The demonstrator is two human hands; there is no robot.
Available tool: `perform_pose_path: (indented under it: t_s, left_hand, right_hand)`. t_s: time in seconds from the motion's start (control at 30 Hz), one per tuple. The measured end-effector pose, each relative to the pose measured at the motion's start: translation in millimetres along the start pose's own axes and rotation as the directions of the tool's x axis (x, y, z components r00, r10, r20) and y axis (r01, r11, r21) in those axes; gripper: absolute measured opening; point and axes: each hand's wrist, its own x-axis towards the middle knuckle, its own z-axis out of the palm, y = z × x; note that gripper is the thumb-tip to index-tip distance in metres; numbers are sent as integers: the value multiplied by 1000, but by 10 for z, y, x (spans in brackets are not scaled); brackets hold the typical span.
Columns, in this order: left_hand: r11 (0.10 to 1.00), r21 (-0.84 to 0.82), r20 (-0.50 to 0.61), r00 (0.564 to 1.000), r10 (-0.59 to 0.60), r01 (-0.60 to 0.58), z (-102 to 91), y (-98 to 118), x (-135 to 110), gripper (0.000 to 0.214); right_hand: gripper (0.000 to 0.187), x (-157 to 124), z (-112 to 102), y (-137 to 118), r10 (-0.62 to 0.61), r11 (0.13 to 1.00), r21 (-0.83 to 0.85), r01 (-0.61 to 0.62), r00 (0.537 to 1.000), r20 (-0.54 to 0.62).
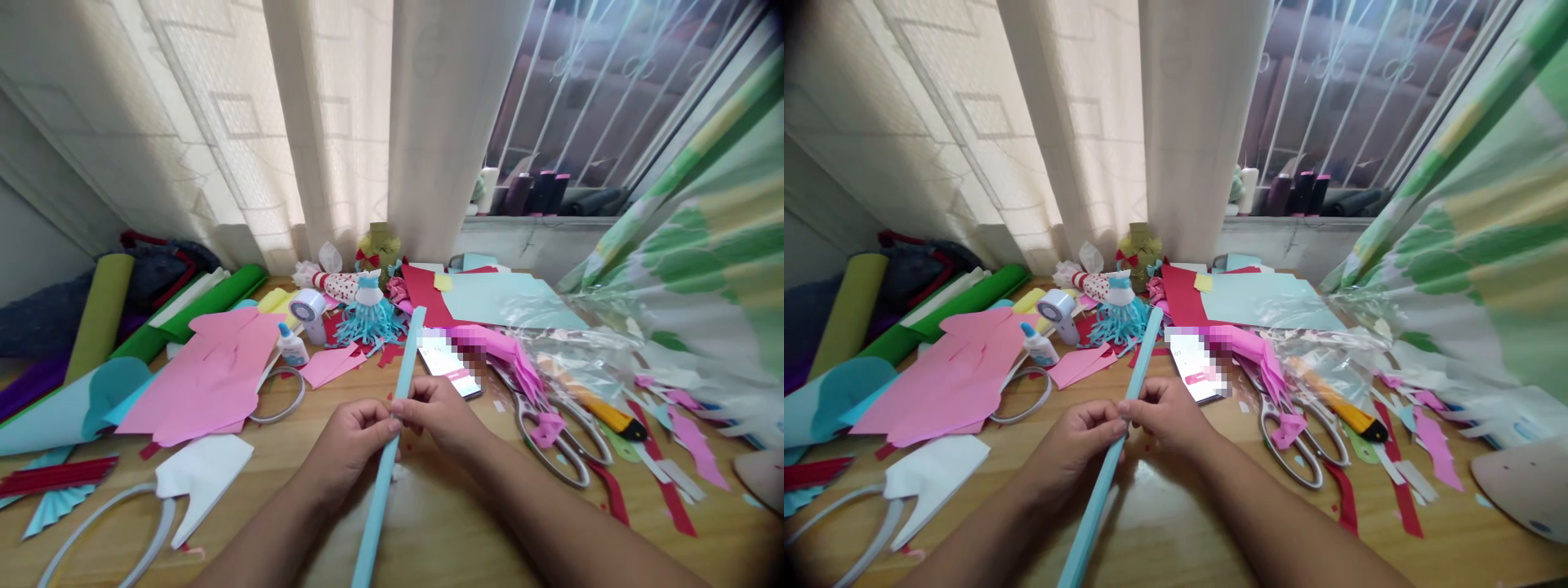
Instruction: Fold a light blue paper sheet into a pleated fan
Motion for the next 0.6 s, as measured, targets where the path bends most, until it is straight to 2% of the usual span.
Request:
perform_pose_path:
  t_s: [0.13, 0.23, 0.33, 0.5, 0.6]
  left_hand:
    - [999, 34, -13, 1000, 17, -17, 14, 22, -17, 30]
    - [1000, -11, 17, 1000, -5, 5, 7, 34, -25, 28]
    - [992, -88, 111, 991, -77, 87, -35, 57, -29, 35]
    - [988, -59, 304, 945, -119, 143, -122, 110, -30, 45]
    - [997, 27, 255, 964, -81, 77, -145, 130, -11, 51]
  right_hand:
    - [27, 3, -9, 28, 17, 998, 52, -19, 999, 31]
    - [28, 9, -38, 16, -6, 994, 109, 3, 1000, 21]
    - [32, 23, -107, -21, -58, 977, 204, 62, 998, -27]
    - [37, 17, -246, -120, -124, 934, 325, 150, 987, -101]
    - [37, -5, -272, -155, -122, 930, 336, 148, 988, -97]
